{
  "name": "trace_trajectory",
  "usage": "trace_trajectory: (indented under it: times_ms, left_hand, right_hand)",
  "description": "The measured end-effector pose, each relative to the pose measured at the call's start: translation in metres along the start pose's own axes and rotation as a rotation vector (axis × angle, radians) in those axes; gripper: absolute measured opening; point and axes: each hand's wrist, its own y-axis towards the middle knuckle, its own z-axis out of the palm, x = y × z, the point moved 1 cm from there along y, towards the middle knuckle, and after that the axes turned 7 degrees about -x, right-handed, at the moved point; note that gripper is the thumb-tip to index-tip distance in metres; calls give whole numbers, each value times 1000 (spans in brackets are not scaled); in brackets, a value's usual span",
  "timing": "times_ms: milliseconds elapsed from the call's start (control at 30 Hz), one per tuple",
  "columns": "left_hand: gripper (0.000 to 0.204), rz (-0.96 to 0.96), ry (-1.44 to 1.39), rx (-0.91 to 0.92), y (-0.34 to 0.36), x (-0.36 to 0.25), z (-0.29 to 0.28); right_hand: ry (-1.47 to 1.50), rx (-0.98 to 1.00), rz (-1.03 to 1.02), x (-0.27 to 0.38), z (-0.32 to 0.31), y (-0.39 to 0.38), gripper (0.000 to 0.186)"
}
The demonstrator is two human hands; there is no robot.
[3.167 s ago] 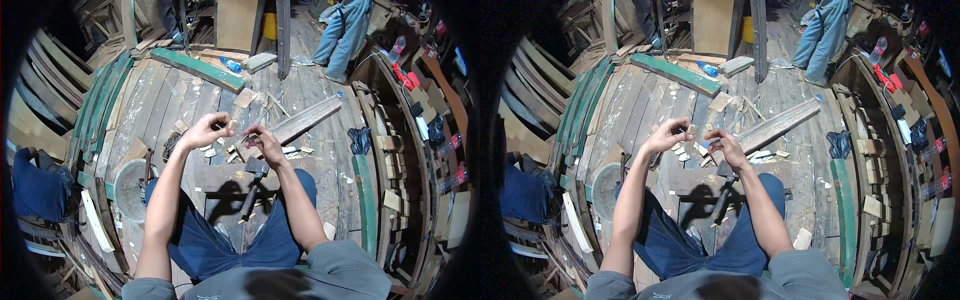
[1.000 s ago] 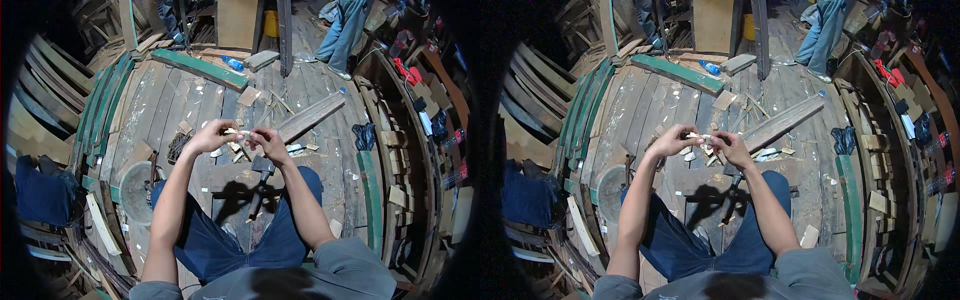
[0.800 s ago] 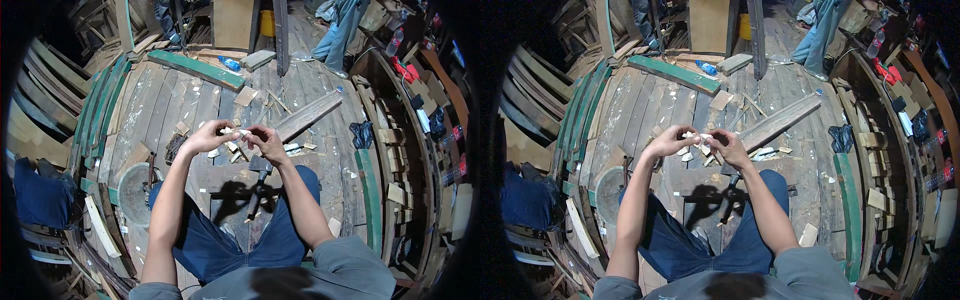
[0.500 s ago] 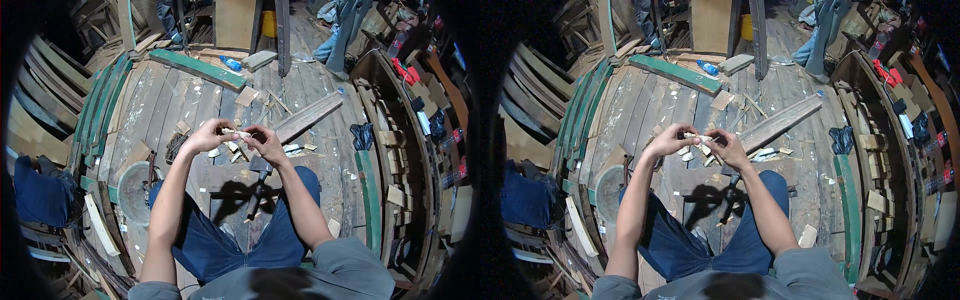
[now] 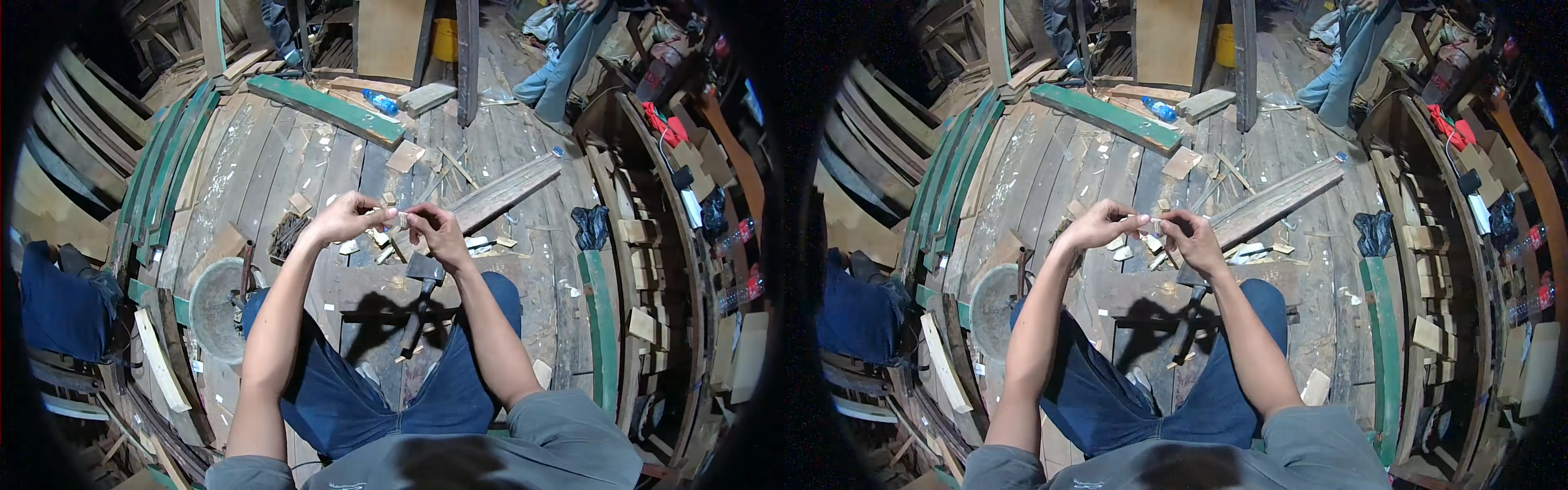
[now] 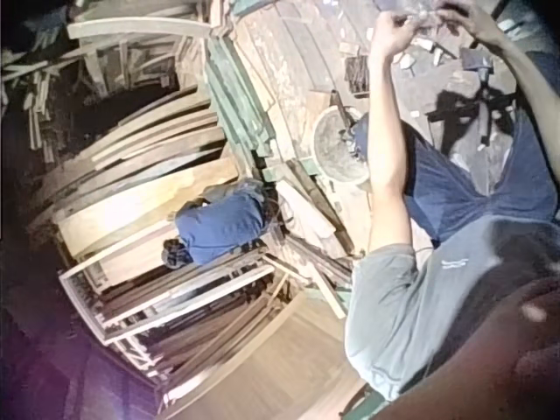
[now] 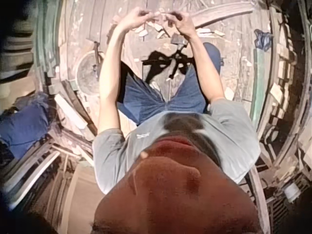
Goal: Using a small axe to shape a piece of wood while sitting on a workshop floor.
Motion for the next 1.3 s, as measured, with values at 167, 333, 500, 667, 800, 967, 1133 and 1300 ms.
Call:
trace_trajectory:
  times_ms: [167,333,500,667,800,967,1133,1300]
  left_hand:
    - [40,236,124,-134,-1,6,-5]
    - [33,430,145,-186,-11,-17,-11]
    - [27,568,296,-242,-12,-18,-3]
    - [21,407,246,-280,-12,-17,-4]
    - [20,384,244,-269,-9,-11,-5]
    - [20,320,192,-236,-10,-11,-4]
    - [20,320,169,-229,-9,-14,-3]
    - [23,260,96,-177,-7,-13,-6]
  right_hand:
    - [-55,-42,66,3,2,2,23]
    - [2,-100,166,3,2,3,29]
    - [2,-97,164,-1,1,8,30]
    - [-5,-125,132,8,4,4,29]
    - [-13,-100,52,3,3,4,23]
    - [-48,-98,9,2,4,3,20]
    - [52,-115,28,8,3,2,22]
    - [98,-98,32,11,2,2,22]
